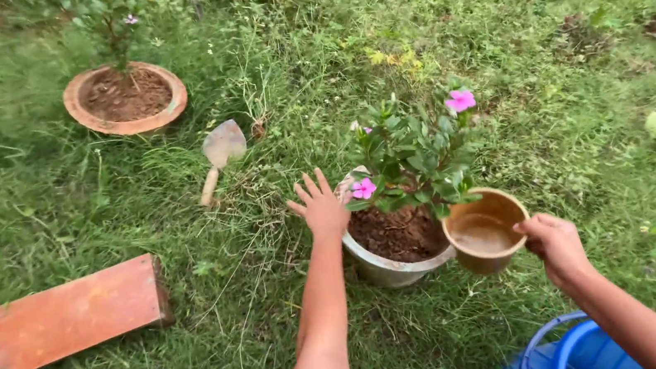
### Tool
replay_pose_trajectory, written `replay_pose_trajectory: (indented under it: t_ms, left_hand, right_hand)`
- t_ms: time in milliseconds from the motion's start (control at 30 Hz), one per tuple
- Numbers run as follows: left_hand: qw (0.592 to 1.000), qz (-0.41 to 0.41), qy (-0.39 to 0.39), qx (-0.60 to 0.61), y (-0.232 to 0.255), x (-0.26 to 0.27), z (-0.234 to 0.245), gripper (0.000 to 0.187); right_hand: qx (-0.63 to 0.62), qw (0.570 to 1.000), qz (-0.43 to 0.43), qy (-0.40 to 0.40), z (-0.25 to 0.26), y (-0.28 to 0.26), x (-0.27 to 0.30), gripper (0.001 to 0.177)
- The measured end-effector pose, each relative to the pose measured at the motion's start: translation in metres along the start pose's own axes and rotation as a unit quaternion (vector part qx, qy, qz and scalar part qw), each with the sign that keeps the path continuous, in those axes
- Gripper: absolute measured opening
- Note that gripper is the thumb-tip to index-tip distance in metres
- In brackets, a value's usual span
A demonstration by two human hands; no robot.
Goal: Watering potted plants using a mug to scoop water from a bucket.
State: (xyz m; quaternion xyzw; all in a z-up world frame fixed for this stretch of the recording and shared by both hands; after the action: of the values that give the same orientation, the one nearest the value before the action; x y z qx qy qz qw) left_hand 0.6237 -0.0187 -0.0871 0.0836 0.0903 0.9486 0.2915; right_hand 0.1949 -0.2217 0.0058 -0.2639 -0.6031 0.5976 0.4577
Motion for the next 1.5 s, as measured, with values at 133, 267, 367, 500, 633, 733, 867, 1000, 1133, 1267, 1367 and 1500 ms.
replay_pose_trajectory:
  t_ms: [133, 267, 367, 500, 633, 733, 867, 1000, 1133, 1267, 1367, 1500]
  left_hand:
    - [0.999, -0.016, 0.044, -0.013, -0.018, 0.015, 0.055, 0.105]
    - [0.992, 0.008, 0.066, -0.106, -0.035, 0.036, 0.099, 0.101]
    - [0.986, -0.003, 0.062, -0.154, -0.046, 0.035, 0.096, 0.096]
    - [0.975, -0.046, -0.017, -0.216, -0.058, 0.056, 0.063, 0.091]
    - [0.966, -0.027, -0.148, -0.210, -0.063, 0.063, 0.020, 0.091]
    - [0.968, -0.048, -0.174, -0.173, -0.050, 0.043, -0.019, 0.091]
    - [0.988, -0.025, -0.114, -0.100, -0.023, 0.026, -0.030, 0.076]
    - [0.982, -0.028, -0.147, -0.114, 0.042, 0.075, 0.027, 0.057]
    - [0.979, -0.103, -0.047, -0.170, 0.067, 0.046, -0.030, 0.053]
    - [0.968, -0.153, 0.006, -0.201, 0.093, 0.046, -0.041, 0.046]
    - [0.967, -0.169, -0.047, -0.183, 0.089, 0.029, -0.083, 0.039]
    - [0.952, -0.220, -0.026, -0.209, 0.078, 0.017, -0.127, 0.035]
  right_hand:
    - [-0.011, 0.999, 0.045, -0.012, -0.007, -0.010, -0.037, 0.013]
    - [0.031, 0.995, 0.076, -0.059, -0.024, -0.029, -0.069, 0.017]
    - [0.023, 0.991, 0.090, -0.091, -0.038, -0.044, -0.071, 0.018]
    - [-0.047, 0.990, 0.069, -0.117, -0.044, -0.037, -0.067, 0.016]
    - [-0.057, 0.989, 0.069, -0.121, -0.045, -0.042, -0.059, 0.020]
    - [-0.042, 0.992, 0.025, -0.120, -0.042, -0.038, -0.046, 0.016]
    - [-0.016, 0.995, 0.016, -0.100, -0.028, -0.030, -0.044, 0.019]
    - [0.006, 0.995, 0.017, -0.100, -0.013, -0.022, -0.056, 0.025]
    - [0.016, 0.996, 0.019, -0.085, -0.009, -0.033, -0.051, 0.017]
    - [0.037, 0.994, 0.051, -0.089, -0.008, -0.027, -0.064, 0.025]
    - [0.051, 0.993, 0.055, -0.093, -0.011, -0.021, -0.077, 0.028]
    - [0.067, 0.992, 0.042, -0.102, -0.024, -0.026, -0.074, 0.024]
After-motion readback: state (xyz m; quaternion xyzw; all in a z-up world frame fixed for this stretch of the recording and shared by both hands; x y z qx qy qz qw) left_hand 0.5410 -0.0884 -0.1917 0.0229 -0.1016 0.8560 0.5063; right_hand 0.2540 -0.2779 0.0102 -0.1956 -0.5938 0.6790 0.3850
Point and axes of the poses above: each hand's wrist, its own x-axis away from the middle knuckle, its own z-axis out of the back of the hand, y = z × x, the point moved 10 cm from there along -x, towards the middle knuckle
